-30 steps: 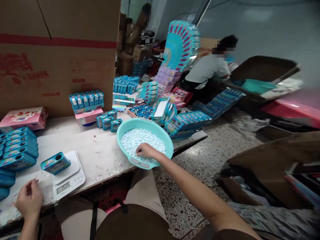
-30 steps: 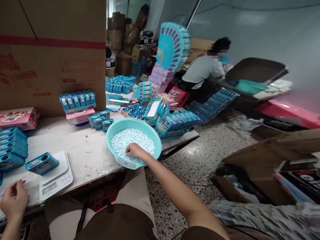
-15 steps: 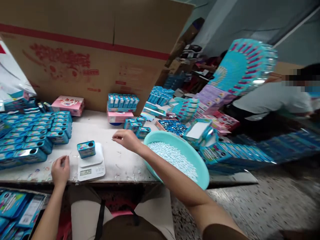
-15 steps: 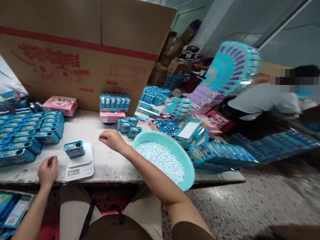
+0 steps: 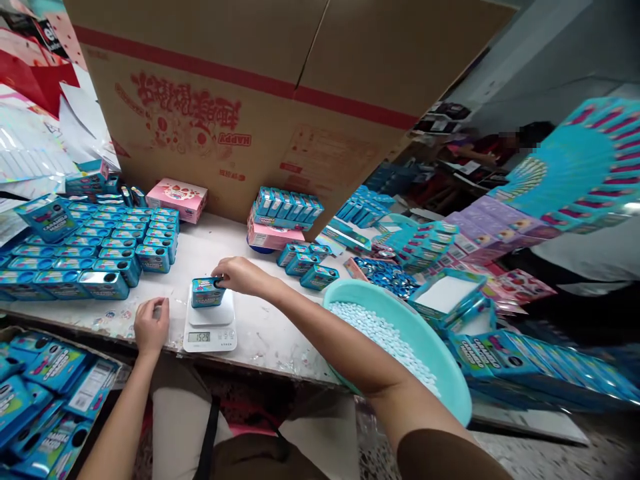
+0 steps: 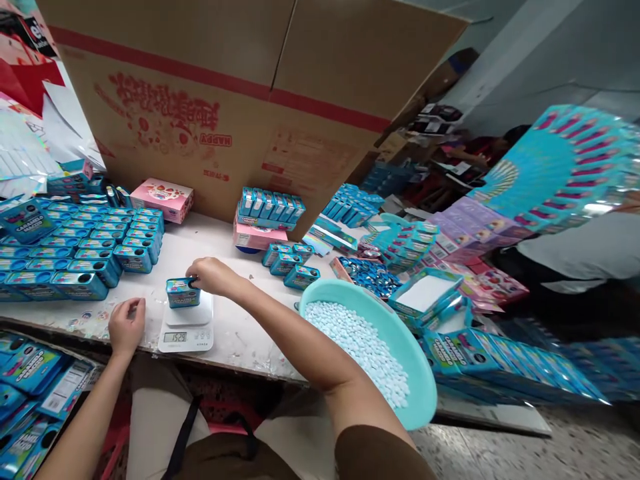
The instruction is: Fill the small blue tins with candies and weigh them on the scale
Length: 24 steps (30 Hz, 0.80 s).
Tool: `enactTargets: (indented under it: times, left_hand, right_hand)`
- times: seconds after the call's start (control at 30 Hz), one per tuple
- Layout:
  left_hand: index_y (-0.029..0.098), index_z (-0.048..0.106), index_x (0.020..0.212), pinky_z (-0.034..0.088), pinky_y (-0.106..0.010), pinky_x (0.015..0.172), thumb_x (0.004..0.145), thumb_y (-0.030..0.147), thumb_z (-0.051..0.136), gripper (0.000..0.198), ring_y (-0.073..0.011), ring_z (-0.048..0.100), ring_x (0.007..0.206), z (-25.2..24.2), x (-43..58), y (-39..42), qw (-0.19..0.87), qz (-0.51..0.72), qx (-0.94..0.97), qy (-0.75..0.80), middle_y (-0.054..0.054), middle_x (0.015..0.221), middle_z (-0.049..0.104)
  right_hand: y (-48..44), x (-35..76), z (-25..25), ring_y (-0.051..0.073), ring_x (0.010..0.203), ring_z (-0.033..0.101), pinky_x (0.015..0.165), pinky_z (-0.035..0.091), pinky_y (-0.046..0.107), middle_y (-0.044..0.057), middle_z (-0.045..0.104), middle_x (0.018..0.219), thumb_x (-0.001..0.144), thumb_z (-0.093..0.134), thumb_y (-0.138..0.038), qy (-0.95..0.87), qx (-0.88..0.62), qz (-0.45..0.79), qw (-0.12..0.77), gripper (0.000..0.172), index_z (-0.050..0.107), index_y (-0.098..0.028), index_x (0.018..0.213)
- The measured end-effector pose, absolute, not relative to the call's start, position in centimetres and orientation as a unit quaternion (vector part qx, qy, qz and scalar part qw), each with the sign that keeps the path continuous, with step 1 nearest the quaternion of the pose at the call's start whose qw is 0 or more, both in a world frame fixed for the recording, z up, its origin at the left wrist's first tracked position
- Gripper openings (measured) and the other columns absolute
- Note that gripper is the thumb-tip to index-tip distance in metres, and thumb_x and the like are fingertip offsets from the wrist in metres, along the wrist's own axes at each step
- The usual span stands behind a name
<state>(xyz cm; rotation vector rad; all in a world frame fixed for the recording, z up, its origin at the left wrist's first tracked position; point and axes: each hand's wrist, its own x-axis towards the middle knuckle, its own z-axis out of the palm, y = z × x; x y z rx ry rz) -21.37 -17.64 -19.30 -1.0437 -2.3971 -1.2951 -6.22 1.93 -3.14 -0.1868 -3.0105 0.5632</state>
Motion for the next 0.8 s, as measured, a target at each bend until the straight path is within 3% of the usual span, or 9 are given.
enactTargets:
  times: [0.2, 0.37, 0.53, 0.67, 0.8]
  left_hand:
    - [0.017, 0.063, 0.085, 0.045, -0.035, 0.085, 0.087, 0.042, 0.048, 0.028, -0.0211, 0.059, 0.087, -19.3, -21.5, -17.7, 0.1, -0.442, -0.343, -0.823, -0.008, 0.085, 0.065]
    - [0.016, 0.061, 0.09, 0.044, -0.036, 0.088, 0.089, 0.042, 0.043, 0.032, -0.0214, 0.059, 0.09, -18.8, -21.4, -17.6, 0.112, -0.447, -0.349, -0.816, -0.01, 0.09, 0.066]
    - [0.013, 0.054, 0.111, 0.038, -0.044, 0.1, 0.087, 0.041, 0.046, 0.038, -0.0254, 0.053, 0.11, -12.8, -19.9, -15.9, 0.195, -0.452, -0.485, -0.723, -0.016, 0.111, 0.061]
    - [0.015, 0.056, 0.109, 0.039, -0.045, 0.1, 0.089, 0.039, 0.044, 0.033, -0.0238, 0.054, 0.109, -8.0, -19.3, -14.6, 0.23, -0.428, -0.539, -0.688, -0.014, 0.106, 0.063]
    - [0.022, 0.059, 0.11, 0.037, -0.049, 0.102, 0.09, 0.039, 0.042, 0.031, -0.0248, 0.053, 0.112, -6.5, -19.4, -14.9, 0.183, -0.392, -0.529, -0.73, -0.013, 0.109, 0.063]
  right_hand:
    - [2.4, -4.1, -3.1, 0.013, 0.079, 0.06, 0.073, 0.044, 0.023, 0.007, 0.068, 0.096, 0.077, 0.055, -0.001, -0.967, -0.087, 0.206, 0.12, 0.027, 0.069, -0.015, 0.095]
    - [2.6, 3.0, -2.8, 0.014, 0.076, 0.061, 0.074, 0.046, 0.026, 0.008, 0.068, 0.098, 0.087, 0.053, -0.019, -0.942, -0.189, 0.181, 0.209, 0.019, 0.067, -0.016, 0.099]
    - [1.4, 12.9, -4.3, 0.016, 0.074, 0.062, 0.07, 0.047, 0.027, 0.008, 0.07, 0.09, 0.089, 0.048, -0.032, -0.893, -0.342, 0.168, 0.239, 0.025, 0.067, -0.017, 0.096]
    - [0.0, 20.4, -6.5, 0.019, 0.076, 0.064, 0.067, 0.047, 0.028, 0.008, 0.071, 0.091, 0.089, 0.044, -0.038, -0.849, -0.449, 0.143, 0.239, 0.031, 0.068, -0.019, 0.087]
    - [-1.3, 26.4, -8.9, 0.022, 0.077, 0.066, 0.066, 0.047, 0.03, 0.009, 0.072, 0.091, 0.087, 0.043, -0.045, -0.808, -0.535, 0.129, 0.209, 0.037, 0.069, -0.019, 0.083]
